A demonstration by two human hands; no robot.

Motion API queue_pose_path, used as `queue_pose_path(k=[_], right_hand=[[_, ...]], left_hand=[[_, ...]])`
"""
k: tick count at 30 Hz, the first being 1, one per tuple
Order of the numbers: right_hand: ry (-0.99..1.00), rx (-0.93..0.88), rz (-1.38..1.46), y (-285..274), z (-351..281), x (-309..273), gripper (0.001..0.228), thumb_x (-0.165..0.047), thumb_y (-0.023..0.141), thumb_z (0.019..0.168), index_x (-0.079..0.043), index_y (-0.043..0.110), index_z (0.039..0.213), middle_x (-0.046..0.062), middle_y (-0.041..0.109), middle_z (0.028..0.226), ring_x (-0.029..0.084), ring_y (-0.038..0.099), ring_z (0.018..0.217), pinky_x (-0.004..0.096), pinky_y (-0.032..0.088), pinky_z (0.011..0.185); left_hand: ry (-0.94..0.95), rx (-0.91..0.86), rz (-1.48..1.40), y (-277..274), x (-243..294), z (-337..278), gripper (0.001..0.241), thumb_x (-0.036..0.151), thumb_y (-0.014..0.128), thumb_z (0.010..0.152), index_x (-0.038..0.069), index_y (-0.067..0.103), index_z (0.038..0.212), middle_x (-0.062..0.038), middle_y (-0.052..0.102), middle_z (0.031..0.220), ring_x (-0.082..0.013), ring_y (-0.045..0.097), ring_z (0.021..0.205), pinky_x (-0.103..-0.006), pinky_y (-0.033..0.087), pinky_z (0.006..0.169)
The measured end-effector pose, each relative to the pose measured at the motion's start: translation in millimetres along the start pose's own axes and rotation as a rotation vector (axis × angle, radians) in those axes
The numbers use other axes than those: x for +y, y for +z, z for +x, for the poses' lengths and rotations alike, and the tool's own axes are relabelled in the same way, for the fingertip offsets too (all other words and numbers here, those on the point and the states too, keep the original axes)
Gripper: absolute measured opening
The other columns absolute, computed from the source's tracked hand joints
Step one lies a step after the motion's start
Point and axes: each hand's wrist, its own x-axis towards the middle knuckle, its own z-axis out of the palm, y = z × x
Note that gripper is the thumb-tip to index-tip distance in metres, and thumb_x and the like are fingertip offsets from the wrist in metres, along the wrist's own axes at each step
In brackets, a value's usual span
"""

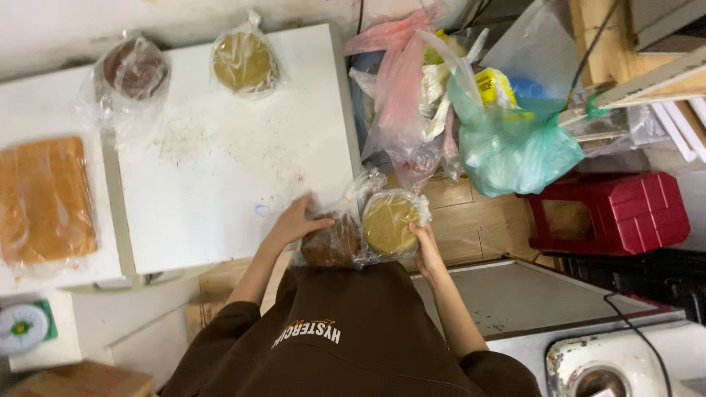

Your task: The person handles packaged cake layers, places them into a microwave, and adjusts the settings. They then position two white cake boards on a work surface and rotate different cake layers through the microwave heating cycle.

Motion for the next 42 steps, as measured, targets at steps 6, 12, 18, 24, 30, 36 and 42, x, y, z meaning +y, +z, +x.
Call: queue_pose_path(k=[6, 12, 18, 24, 30, 36, 42], right_hand=[[-0.014, 0.156, 0.020, 25.8, -13.9, 4.3, 0.070, -0.034, 0.062, 0.091, -0.014, 0.037, 0.152, 0.013, 0.056, 0.142, 0.032, 0.057, 0.131, 0.050, 0.058, 0.094], [0.050, 0.363, 0.410, 24.0, -27.7, 70.1, 0.075, -0.043, 0.057, 0.091, -0.018, 0.029, 0.155, 0.014, 0.049, 0.147, 0.038, 0.053, 0.134, 0.063, 0.053, 0.099], [-0.376, 0.456, 0.450, 26.8, -60.3, 102.1, 0.082, -0.027, 0.062, 0.087, -0.017, 0.027, 0.160, 0.014, 0.045, 0.152, 0.036, 0.047, 0.138, 0.060, 0.047, 0.107], [-0.372, 0.679, 0.464, 21.9, -113.2, 107.3, 0.089, -0.022, 0.059, 0.081, -0.023, 0.019, 0.160, 0.009, 0.044, 0.150, 0.029, 0.048, 0.134, 0.055, 0.048, 0.103], [-0.602, 0.576, 0.527, -35.6, -97.5, 161.9, 0.085, -0.026, 0.062, 0.086, -0.012, 0.024, 0.161, 0.016, 0.045, 0.154, 0.033, 0.047, 0.138, 0.048, 0.040, 0.114], [-0.646, 0.499, 0.793, -141.3, -96.8, 140.6, 0.073, -0.052, 0.040, 0.101, -0.003, 0.035, 0.155, 0.017, 0.048, 0.153, 0.035, 0.050, 0.138, 0.051, 0.042, 0.114], [-0.624, 0.552, 0.692, -206.6, -112.0, 24.1, 0.067, -0.045, 0.042, 0.108, 0.003, 0.038, 0.154, 0.022, 0.049, 0.152, 0.036, 0.052, 0.136, 0.051, 0.045, 0.114]], left_hand=[[0.230, -0.360, -0.228, 2.0, -21.5, 4.7, 0.091, 0.052, 0.088, 0.070, 0.012, 0.050, 0.143, -0.013, 0.036, 0.162, -0.0336, 0.041, 0.143, -0.0465, 0.039, 0.115], [0.278, -0.576, -0.121, -14.9, 8.4, 9.8, 0.105, 0.050, 0.087, 0.067, 0.024, 0.033, 0.153, -0.017, 0.046, 0.157, -0.0363, 0.045, 0.145, -0.0494, 0.039, 0.118], [0.249, -0.644, -0.092, -20.8, 10.4, 34.3, 0.115, 0.056, 0.082, 0.062, 0.029, 0.026, 0.158, -0.007, 0.021, 0.169, -0.0373, 0.017, 0.153, -0.0547, 0.027, 0.116], [0.115, -0.810, -0.611, 16.3, 14.1, 54.8, 0.102, 0.062, 0.074, 0.077, 0.010, 0.035, 0.156, -0.023, 0.039, 0.158, -0.0412, 0.038, 0.146, -0.0519, 0.039, 0.117], [0.374, -0.871, -0.498, 103.6, 109.3, 37.8, 0.090, 0.056, 0.060, 0.091, 0.000, 0.036, 0.157, -0.021, 0.042, 0.158, -0.0349, 0.038, 0.147, -0.0472, 0.033, 0.119], [0.858, -0.647, 0.005, 203.9, 231.8, 22.2, 0.081, 0.050, 0.060, 0.096, 0.004, 0.036, 0.158, -0.018, 0.035, 0.164, -0.0329, 0.030, 0.153, -0.0434, 0.024, 0.125], [0.883, -0.720, -0.022, 280.9, 331.9, 22.2, 0.076, 0.046, 0.054, 0.101, 0.004, 0.030, 0.160, -0.018, 0.025, 0.168, -0.0339, 0.018, 0.158, -0.0447, 0.016, 0.127]])
